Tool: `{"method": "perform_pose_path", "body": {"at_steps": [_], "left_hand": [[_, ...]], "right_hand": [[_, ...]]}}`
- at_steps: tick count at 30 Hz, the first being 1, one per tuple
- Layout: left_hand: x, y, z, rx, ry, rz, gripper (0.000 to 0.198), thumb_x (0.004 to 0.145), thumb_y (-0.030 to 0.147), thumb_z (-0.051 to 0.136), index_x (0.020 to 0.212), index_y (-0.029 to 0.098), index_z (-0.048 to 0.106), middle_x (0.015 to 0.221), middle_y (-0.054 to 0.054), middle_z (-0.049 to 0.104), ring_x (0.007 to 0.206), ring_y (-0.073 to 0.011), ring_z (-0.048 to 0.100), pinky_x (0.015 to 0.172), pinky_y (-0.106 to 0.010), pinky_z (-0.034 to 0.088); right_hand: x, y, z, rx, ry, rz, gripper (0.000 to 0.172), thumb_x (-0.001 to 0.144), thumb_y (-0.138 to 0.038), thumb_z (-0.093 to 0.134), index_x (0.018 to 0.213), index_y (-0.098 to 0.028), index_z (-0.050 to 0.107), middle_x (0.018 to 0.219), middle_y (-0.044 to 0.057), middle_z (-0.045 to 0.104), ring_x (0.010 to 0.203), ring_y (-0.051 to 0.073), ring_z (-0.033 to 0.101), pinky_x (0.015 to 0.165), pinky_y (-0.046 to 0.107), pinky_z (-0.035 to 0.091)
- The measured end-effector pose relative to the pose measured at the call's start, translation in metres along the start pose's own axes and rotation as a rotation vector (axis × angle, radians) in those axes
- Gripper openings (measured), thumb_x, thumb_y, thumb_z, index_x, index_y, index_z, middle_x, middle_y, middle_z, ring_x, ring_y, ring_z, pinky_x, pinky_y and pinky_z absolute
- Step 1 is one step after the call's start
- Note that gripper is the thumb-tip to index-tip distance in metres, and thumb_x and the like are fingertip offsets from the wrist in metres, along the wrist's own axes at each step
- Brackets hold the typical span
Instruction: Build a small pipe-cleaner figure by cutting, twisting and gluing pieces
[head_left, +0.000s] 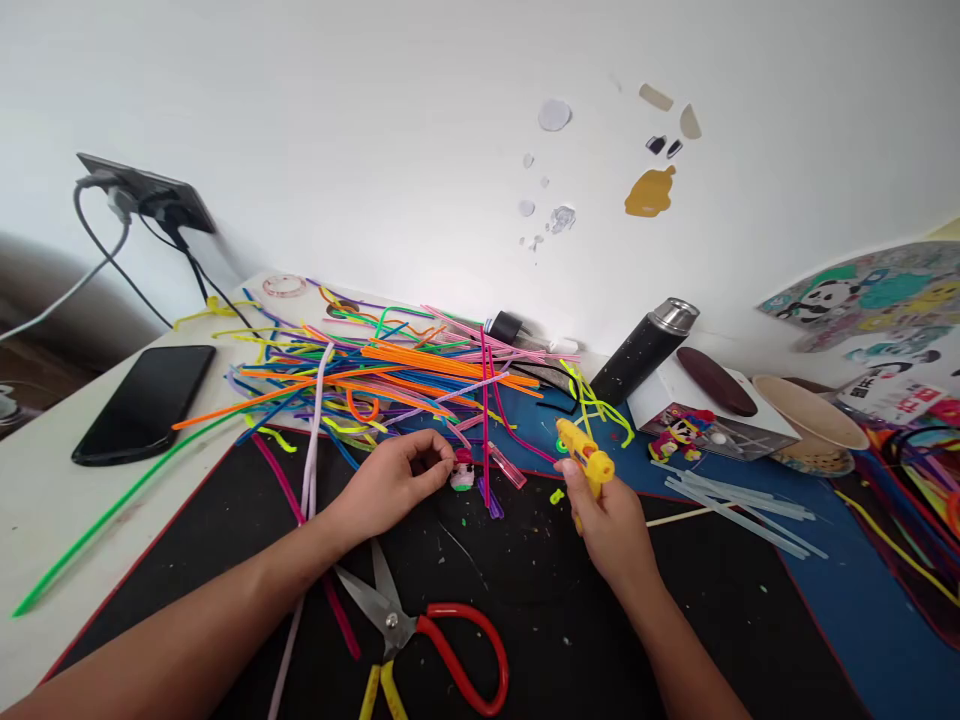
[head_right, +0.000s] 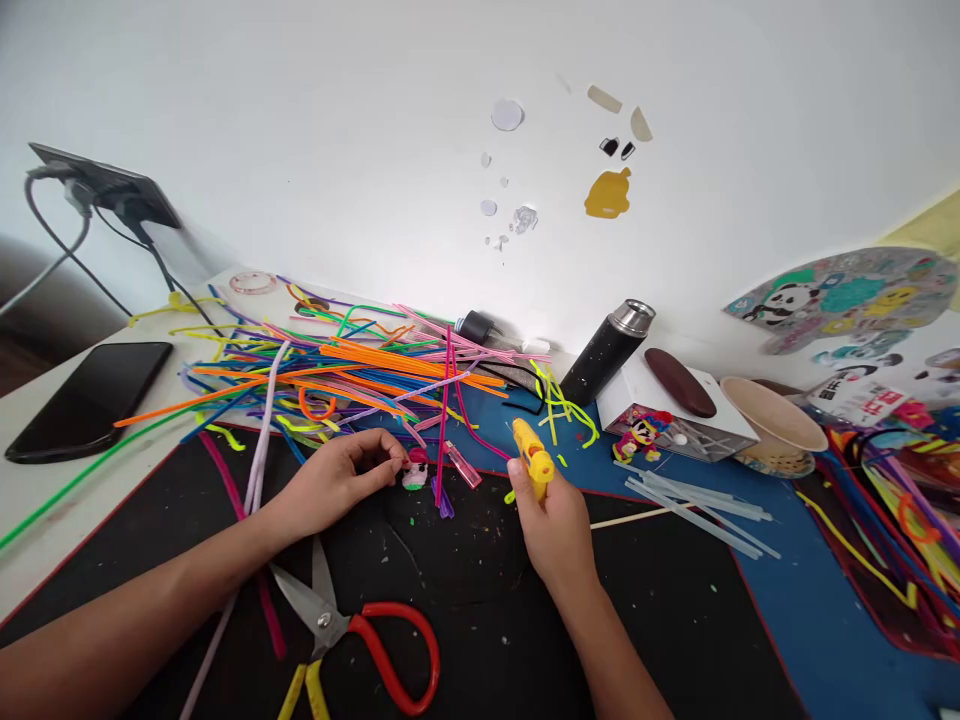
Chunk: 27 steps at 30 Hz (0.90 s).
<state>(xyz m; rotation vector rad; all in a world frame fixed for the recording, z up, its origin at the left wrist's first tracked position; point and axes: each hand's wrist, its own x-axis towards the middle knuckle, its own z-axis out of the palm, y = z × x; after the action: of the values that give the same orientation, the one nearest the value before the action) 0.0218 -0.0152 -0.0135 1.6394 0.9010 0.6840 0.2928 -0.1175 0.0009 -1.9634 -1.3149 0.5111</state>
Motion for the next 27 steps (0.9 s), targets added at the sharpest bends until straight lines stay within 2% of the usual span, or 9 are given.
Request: {"method": "perform_pose_path", "body": {"at_steps": [2,5,10,13,16,20,23,27], "left_hand": [[0.000,0.000,0.001,-0.029,0.007,-0.004,0.019,0.092,0.038,0.066,0.087,0.020,0.066,0.082,0.000,0.069,0.076,-0.0168,0.062,0.072,-0.027,0.049],[0.000,0.000,0.001,-0.060,0.011,-0.001,0.017,0.090,0.036,0.066,0.085,0.020,0.065,0.081,0.000,0.068,0.074,-0.0163,0.062,0.071,-0.026,0.049],[0.000,0.000,0.001,-0.069,0.024,-0.002,0.018,0.090,0.037,0.066,0.085,0.020,0.064,0.079,0.001,0.067,0.072,-0.0155,0.060,0.069,-0.026,0.047],[0.001,0.000,0.000,-0.076,0.019,-0.014,0.018,0.089,0.038,0.065,0.086,0.020,0.064,0.080,0.001,0.066,0.072,-0.0155,0.059,0.068,-0.026,0.047],[0.000,0.001,-0.001,-0.088,0.020,-0.010,0.018,0.087,0.037,0.066,0.085,0.020,0.064,0.080,0.000,0.065,0.072,-0.0154,0.058,0.069,-0.026,0.046],[-0.003,0.005,0.000,-0.106,0.043,0.015,0.018,0.089,0.037,0.067,0.085,0.019,0.063,0.080,0.000,0.063,0.073,-0.0153,0.057,0.069,-0.026,0.046],[-0.005,0.008,0.001,-0.124,0.037,0.026,0.019,0.091,0.037,0.067,0.085,0.020,0.063,0.082,0.000,0.064,0.075,-0.0154,0.058,0.070,-0.025,0.047],[-0.007,0.010,0.003,-0.179,0.016,-0.012,0.023,0.091,0.041,0.068,0.085,0.019,0.062,0.081,0.001,0.063,0.072,-0.0141,0.057,0.070,-0.025,0.047]], "right_hand": [[0.003,0.000,0.000,-0.199,-0.028,-0.005,0.054,0.101,-0.067,0.053,0.089,-0.019,0.075,0.074,0.009,0.075,0.070,0.028,0.070,0.062,0.034,0.046],[0.005,-0.004,0.001,-0.413,-0.094,0.003,0.048,0.102,-0.062,0.051,0.097,-0.021,0.075,0.079,0.011,0.078,0.075,0.031,0.073,0.062,0.033,0.043],[0.006,-0.015,0.003,-0.537,-0.168,-0.045,0.042,0.103,-0.057,0.053,0.101,-0.021,0.074,0.086,0.011,0.079,0.078,0.031,0.074,0.062,0.032,0.038],[0.006,-0.015,0.001,-0.480,-0.202,-0.064,0.041,0.100,-0.056,0.059,0.113,-0.022,0.077,0.093,0.010,0.080,0.078,0.029,0.073,0.065,0.033,0.043],[0.002,-0.012,-0.004,-0.343,-0.185,-0.057,0.047,0.097,-0.059,0.063,0.120,-0.021,0.078,0.090,0.007,0.079,0.073,0.025,0.070,0.065,0.034,0.047],[-0.009,-0.016,-0.008,-0.115,-0.107,-0.045,0.042,0.098,-0.058,0.063,0.096,-0.021,0.080,0.078,0.005,0.076,0.070,0.024,0.069,0.066,0.033,0.050],[-0.017,-0.029,0.003,0.033,-0.142,-0.056,0.037,0.098,-0.053,0.064,0.090,-0.020,0.078,0.075,0.004,0.073,0.067,0.021,0.064,0.063,0.030,0.048],[-0.020,-0.047,0.029,0.188,-0.246,-0.051,0.028,0.095,-0.045,0.067,0.094,-0.019,0.079,0.068,0.000,0.064,0.061,0.017,0.058,0.060,0.028,0.047]]}}
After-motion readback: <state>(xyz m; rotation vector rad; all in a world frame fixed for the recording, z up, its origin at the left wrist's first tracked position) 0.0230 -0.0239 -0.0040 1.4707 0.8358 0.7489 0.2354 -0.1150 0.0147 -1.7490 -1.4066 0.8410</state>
